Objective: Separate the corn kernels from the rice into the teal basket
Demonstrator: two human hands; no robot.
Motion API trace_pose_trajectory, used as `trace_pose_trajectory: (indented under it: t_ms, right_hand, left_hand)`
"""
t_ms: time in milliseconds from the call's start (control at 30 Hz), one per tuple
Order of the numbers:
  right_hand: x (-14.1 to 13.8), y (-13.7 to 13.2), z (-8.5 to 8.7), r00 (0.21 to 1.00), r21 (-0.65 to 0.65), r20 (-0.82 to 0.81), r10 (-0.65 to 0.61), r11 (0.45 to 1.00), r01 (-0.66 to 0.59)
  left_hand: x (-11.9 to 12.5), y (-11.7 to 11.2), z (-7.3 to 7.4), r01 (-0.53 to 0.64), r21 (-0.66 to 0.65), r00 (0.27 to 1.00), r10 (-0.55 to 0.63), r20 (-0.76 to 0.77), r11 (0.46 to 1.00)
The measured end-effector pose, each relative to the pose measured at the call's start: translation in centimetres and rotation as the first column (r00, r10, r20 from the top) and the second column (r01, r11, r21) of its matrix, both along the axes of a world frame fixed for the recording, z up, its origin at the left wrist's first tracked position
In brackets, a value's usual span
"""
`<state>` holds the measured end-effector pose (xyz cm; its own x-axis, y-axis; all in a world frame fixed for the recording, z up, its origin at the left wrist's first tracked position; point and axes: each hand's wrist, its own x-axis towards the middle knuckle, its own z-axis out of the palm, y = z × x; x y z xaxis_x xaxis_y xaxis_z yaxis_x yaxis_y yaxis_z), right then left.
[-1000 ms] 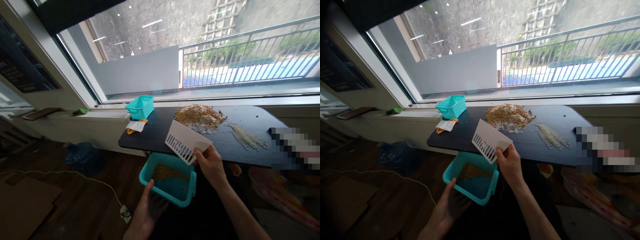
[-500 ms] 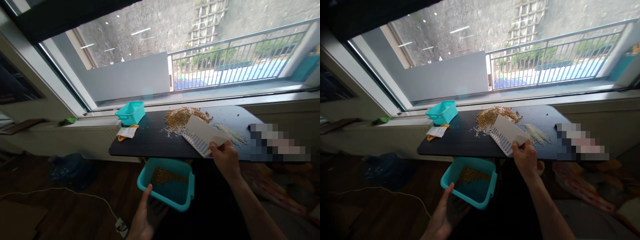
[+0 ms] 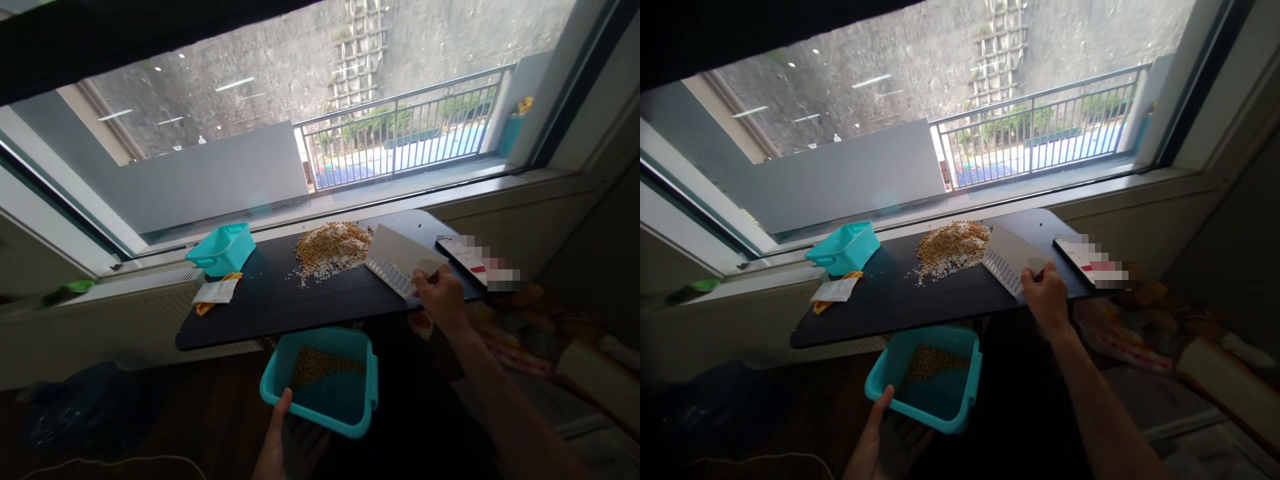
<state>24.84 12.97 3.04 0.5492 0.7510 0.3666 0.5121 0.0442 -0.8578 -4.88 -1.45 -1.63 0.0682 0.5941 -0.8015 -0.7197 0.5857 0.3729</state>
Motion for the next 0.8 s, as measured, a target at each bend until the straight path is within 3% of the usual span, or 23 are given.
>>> trace_pose_trajectory:
  t_ms: [200, 400, 533, 700, 800]
  right_hand:
    - [2.9, 1.7, 0.0, 0.996, 0.032, 0.025, -0.084, 0.996, 0.083]
    - [4.7, 0.9, 1.6, 0.998, 0.089, -0.009, -0.07, 0.994, 0.07]
    - [3.8, 0.0, 1.9, 0.981, 0.173, -0.191, -0.025, 0.983, 0.058]
    - [1.0, 0.5, 0.1, 0.953, 0.186, -0.298, 0.059, 0.983, -0.003]
    - [0.1, 1.0, -0.5, 0.937, 0.193, -0.335, 0.098, 0.981, -0.034]
  left_hand:
    - [0.6, 0.3, -1.1, 0.053, -0.003, 0.998, -0.054, -0.028, 0.999]
    - [1.7, 0.9, -1.6, 0.12, -0.018, 0.993, -0.12, 0.012, 0.993]
    - [2.7, 1.2, -1.1, 0.131, 0.005, 0.99, -0.131, 0.044, 0.991]
    - [3.2, 1.1, -0.9, 0.156, -0.012, 0.985, -0.155, 0.072, 0.988]
    - [3.2, 0.6, -1.3, 0.108, 0.007, 0.994, -0.108, 0.019, 0.994]
